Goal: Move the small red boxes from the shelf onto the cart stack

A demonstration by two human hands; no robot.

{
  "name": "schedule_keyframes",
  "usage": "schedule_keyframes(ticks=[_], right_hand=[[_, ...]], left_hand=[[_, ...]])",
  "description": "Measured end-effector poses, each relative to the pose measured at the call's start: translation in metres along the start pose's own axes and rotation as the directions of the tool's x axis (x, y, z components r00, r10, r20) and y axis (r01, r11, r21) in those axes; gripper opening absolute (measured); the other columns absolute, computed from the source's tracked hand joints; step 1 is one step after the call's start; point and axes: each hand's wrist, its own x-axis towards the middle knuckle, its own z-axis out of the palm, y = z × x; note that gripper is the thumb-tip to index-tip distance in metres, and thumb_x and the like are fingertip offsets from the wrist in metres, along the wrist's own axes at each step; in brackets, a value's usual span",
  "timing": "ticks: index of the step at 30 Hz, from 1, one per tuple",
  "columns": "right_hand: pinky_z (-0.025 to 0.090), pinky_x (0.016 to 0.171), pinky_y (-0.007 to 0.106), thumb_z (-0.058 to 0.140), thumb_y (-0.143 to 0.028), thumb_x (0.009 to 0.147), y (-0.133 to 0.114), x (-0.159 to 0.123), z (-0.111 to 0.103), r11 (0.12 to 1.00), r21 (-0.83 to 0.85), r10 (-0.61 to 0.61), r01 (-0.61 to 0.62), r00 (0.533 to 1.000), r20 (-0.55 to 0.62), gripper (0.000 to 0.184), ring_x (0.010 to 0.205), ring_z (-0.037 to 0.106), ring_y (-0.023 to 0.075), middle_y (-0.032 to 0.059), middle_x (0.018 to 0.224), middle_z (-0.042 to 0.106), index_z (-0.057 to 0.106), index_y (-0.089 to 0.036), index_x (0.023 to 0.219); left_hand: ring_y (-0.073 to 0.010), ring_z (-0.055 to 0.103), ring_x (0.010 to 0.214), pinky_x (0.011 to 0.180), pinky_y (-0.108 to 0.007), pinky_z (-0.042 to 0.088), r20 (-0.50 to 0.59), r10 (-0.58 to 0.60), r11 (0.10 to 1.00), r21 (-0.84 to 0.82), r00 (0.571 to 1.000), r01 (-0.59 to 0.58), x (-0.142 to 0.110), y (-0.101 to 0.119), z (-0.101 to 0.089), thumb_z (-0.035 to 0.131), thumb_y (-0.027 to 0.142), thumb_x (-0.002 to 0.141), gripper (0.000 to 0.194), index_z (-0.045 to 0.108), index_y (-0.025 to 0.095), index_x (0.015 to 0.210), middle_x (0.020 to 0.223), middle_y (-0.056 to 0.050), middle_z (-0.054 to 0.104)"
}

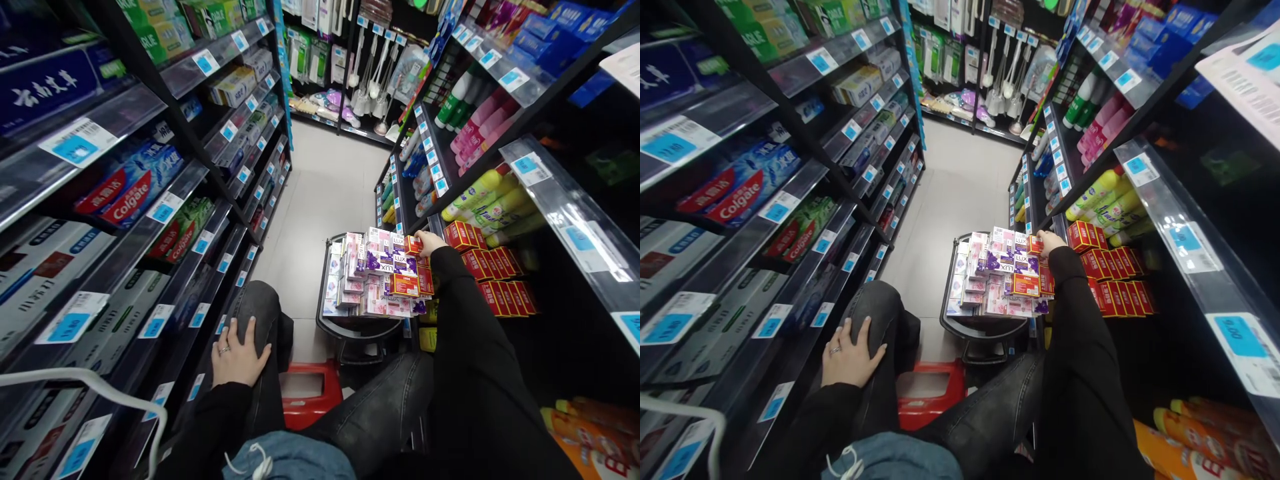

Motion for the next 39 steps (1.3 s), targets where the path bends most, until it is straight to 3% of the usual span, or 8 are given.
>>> schedule_keyframes(ticks=[11, 22, 29, 39], right_hand=[[0.044, 0.081, 0.029, 0.079, -0.015, 0.056, 0.012, 0.005, 0.006, 0.998, 0.023, -0.052, 0.051, 0.998, 0.025, 0.062, 0.096, 0.059, 0.0239, 0.0102, 0.107, 0.060, 0.051, -0.017, 0.111], [0.044, 0.079, 0.029, 0.079, -0.016, 0.056, 0.021, 0.004, 0.011, 1.000, 0.004, -0.010, 0.009, 0.999, 0.048, 0.063, 0.098, 0.059, 0.0251, 0.0115, 0.108, 0.060, 0.051, -0.016, 0.113], [0.043, 0.082, 0.029, 0.075, -0.014, 0.059, 0.019, 0.001, 0.012, 0.996, 0.012, -0.088, 0.088, 0.996, 0.003, 0.059, 0.097, 0.059, 0.0240, 0.0101, 0.108, 0.059, 0.052, -0.017, 0.114], [0.044, 0.084, 0.030, 0.079, -0.017, 0.058, 0.021, 0.000, 0.014, 0.996, 0.007, -0.092, 0.092, 0.996, -0.002, 0.062, 0.097, 0.059, 0.0246, 0.0099, 0.107, 0.059, 0.053, -0.017, 0.115]], left_hand=[[-0.0407, 0.025, 0.138, 0.108, -0.054, 0.025, 0.000, 0.000, 1.000, 0.009, 1.000, 0.000, 0.000, 0.003, 0.002, 0.053, 0.043, 0.082, 0.072, 0.039, 0.009, 0.145, 0.152, -0.026, 0.023], [-0.0400, 0.023, 0.139, 0.109, -0.054, 0.023, 0.003, -0.012, 0.999, -0.042, 1.000, 0.012, 0.000, 0.003, 0.003, 0.054, 0.042, 0.080, 0.073, 0.040, 0.011, 0.145, 0.153, -0.024, 0.023], [-0.0406, 0.023, 0.138, 0.108, -0.054, 0.023, -0.014, 0.003, 1.000, -0.030, 1.000, -0.003, -0.001, 0.003, 0.004, 0.054, 0.042, 0.082, 0.072, 0.039, 0.010, 0.145, 0.152, -0.025, 0.022], [-0.0408, 0.025, 0.138, 0.108, -0.054, 0.025, -0.016, 0.000, 1.000, -0.027, 1.000, -0.001, -0.001, 0.005, 0.003, 0.054, 0.042, 0.082, 0.073, 0.039, 0.009, 0.145, 0.152, -0.026, 0.022]])
